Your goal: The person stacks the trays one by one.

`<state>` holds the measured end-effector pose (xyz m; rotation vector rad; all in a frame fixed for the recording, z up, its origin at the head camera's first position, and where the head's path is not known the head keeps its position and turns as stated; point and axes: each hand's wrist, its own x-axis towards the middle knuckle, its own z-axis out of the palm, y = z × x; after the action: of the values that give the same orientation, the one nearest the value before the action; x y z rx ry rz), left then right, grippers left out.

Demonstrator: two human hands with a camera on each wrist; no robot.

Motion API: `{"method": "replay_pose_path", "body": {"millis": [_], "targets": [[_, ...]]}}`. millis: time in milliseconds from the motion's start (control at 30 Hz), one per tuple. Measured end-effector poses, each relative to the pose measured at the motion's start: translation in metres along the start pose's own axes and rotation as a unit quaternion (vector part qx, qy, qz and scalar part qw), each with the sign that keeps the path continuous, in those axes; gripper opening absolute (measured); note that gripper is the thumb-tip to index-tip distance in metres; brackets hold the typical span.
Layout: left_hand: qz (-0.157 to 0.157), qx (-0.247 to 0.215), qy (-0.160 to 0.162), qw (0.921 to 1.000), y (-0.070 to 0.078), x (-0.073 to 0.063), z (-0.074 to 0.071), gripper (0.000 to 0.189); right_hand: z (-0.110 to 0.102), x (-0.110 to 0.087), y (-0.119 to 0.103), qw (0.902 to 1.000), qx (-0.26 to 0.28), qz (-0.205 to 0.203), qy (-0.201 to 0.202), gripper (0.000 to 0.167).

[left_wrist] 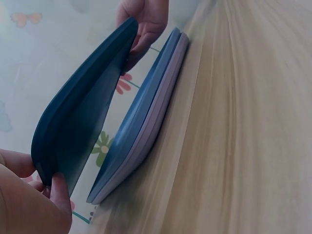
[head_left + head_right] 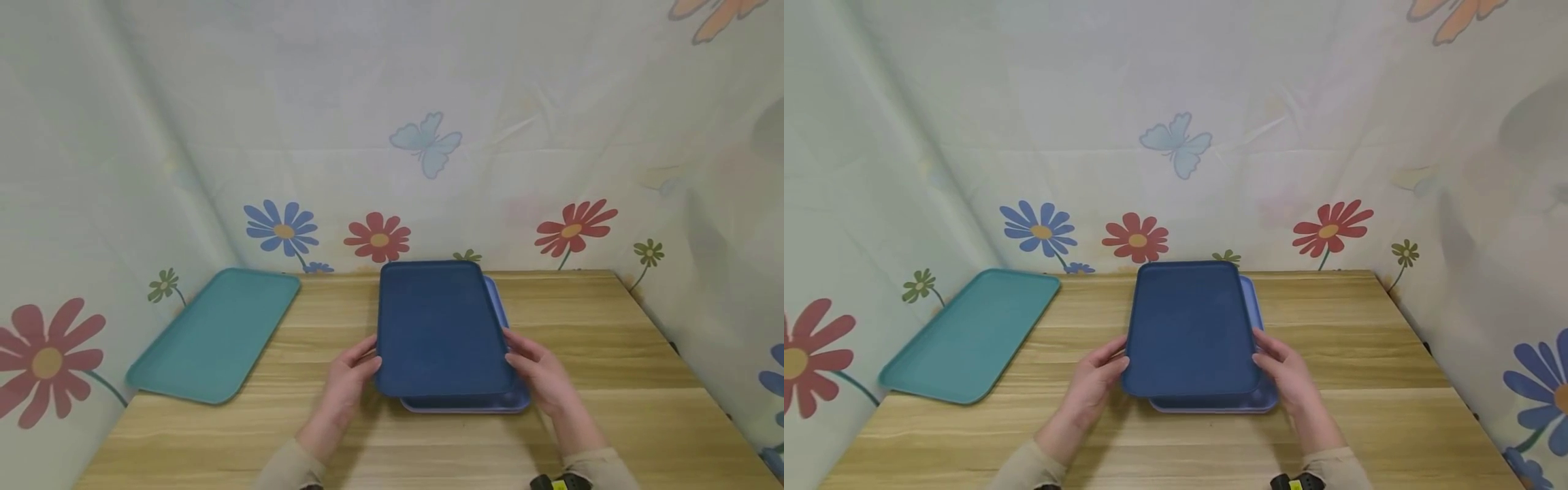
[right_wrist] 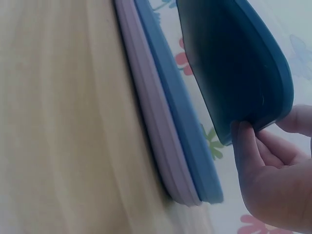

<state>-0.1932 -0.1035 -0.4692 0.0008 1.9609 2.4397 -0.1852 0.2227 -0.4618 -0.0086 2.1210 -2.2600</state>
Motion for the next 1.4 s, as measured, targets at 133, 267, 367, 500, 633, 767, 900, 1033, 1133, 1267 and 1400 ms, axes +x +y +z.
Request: {"method": "replay_pose_path", "body": {"millis": [133,267,367,500,633,767,900,1033,1133,1267,1400], "targets": [[-0.005,-0.001,-0.001,1.0000,0.002,0.001,0.005,0.049,-0.006,0.000,-0.002,0.9998,-0.009,-0.015,-0.011,0.059],[-0.011,0.000,-0.001,0.9999,0.002,0.001,0.009,0.049,-0.011,0.000,-0.003,0.9996,-0.012,-0.023,-0.015,0.059],[-0.012,0.002,-0.004,0.9999,-0.001,0.001,0.011,0.049,-0.015,0.000,-0.002,0.9996,-0.007,-0.023,-0.016,0.059],[-0.011,0.012,-0.006,0.9998,-0.006,0.001,0.012,0.049,-0.019,0.001,0.001,0.9995,-0.007,-0.026,-0.013,0.058],[-0.016,0.026,-0.009,0.9995,-0.010,0.000,0.013,0.049,-0.023,0.002,0.003,0.9994,-0.017,-0.029,-0.008,0.057],[-0.020,0.040,-0.017,0.9989,-0.013,0.000,0.014,0.050,-0.026,0.004,0.004,0.9991,-0.037,-0.019,0.000,0.056],[-0.026,0.052,-0.021,0.9981,-0.015,0.002,0.015,0.050,-0.027,0.005,0.005,0.9985,-0.056,-0.002,0.001,0.055],[-0.030,0.063,-0.021,0.9973,-0.018,0.003,0.014,0.050,-0.028,0.006,0.007,0.9977,-0.067,0.012,0.001,0.054],[-0.032,0.068,-0.019,0.9970,-0.020,0.003,0.014,0.050,-0.029,0.007,0.008,0.9969,-0.077,0.018,0.001,0.054],[-0.034,0.074,-0.015,0.9966,-0.021,0.003,0.014,0.049,-0.030,0.008,0.010,0.9954,-0.093,0.021,0.002,0.053],[-0.029,0.082,-0.014,0.9961,-0.021,0.005,0.015,0.049,-0.030,0.008,0.010,0.9943,-0.103,0.027,0.003,0.053]]}}
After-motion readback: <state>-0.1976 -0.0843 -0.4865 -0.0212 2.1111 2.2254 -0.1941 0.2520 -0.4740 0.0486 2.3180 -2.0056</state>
